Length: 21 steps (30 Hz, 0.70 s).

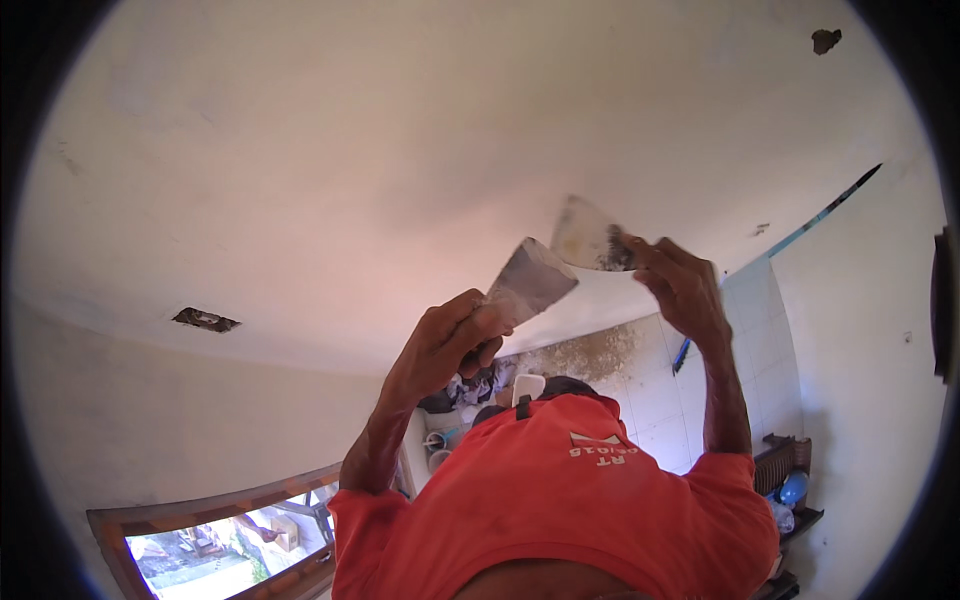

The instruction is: The person applies white plaster to a ceiling and a wall using two putty knives, loading the tools from a plastic container on the floor.

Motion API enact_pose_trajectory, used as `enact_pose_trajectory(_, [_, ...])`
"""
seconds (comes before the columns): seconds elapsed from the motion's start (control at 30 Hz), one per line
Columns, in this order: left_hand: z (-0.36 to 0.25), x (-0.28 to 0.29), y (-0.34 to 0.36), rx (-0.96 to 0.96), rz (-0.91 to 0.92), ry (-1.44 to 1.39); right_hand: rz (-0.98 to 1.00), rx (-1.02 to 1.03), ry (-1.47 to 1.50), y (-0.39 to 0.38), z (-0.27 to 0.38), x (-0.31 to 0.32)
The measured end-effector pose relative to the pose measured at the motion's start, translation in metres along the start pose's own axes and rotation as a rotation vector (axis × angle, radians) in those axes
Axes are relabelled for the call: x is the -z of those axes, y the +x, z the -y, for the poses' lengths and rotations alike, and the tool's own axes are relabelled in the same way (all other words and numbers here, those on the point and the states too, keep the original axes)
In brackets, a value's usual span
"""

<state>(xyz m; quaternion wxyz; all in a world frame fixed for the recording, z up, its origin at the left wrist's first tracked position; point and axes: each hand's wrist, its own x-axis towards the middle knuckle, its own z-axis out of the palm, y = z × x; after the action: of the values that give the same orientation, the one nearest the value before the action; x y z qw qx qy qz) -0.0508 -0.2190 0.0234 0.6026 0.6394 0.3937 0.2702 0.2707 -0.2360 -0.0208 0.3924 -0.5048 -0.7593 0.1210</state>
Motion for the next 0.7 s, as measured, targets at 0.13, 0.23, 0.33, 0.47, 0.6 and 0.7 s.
enact_pose_trajectory(0.13, [0.009,0.003,0.008,-0.192,-0.196,0.189,-0.169,-0.035,-0.109,-0.006,0.014,0.019])
enact_pose_trajectory(0.23, [0.015,-0.002,0.013,-0.266,-0.273,0.304,-0.231,0.082,-0.029,-0.010,0.037,0.009])
enact_pose_trajectory(0.33, [0.018,-0.008,0.021,-0.526,-0.435,0.510,-0.026,-0.460,0.780,-0.022,0.054,-0.004])
enact_pose_trajectory(0.47, [0.030,0.005,0.032,-0.690,-0.470,0.973,0.250,-0.570,0.960,-0.014,0.059,0.009])
enact_pose_trajectory(0.6, [0.030,0.028,0.018,-0.713,-0.477,1.238,0.354,-0.351,1.319,-0.026,0.029,0.004])
enact_pose_trajectory(0.7, [0.051,0.038,0.009,-0.626,-0.421,1.422,0.393,-0.277,1.534,-0.024,0.029,0.006])
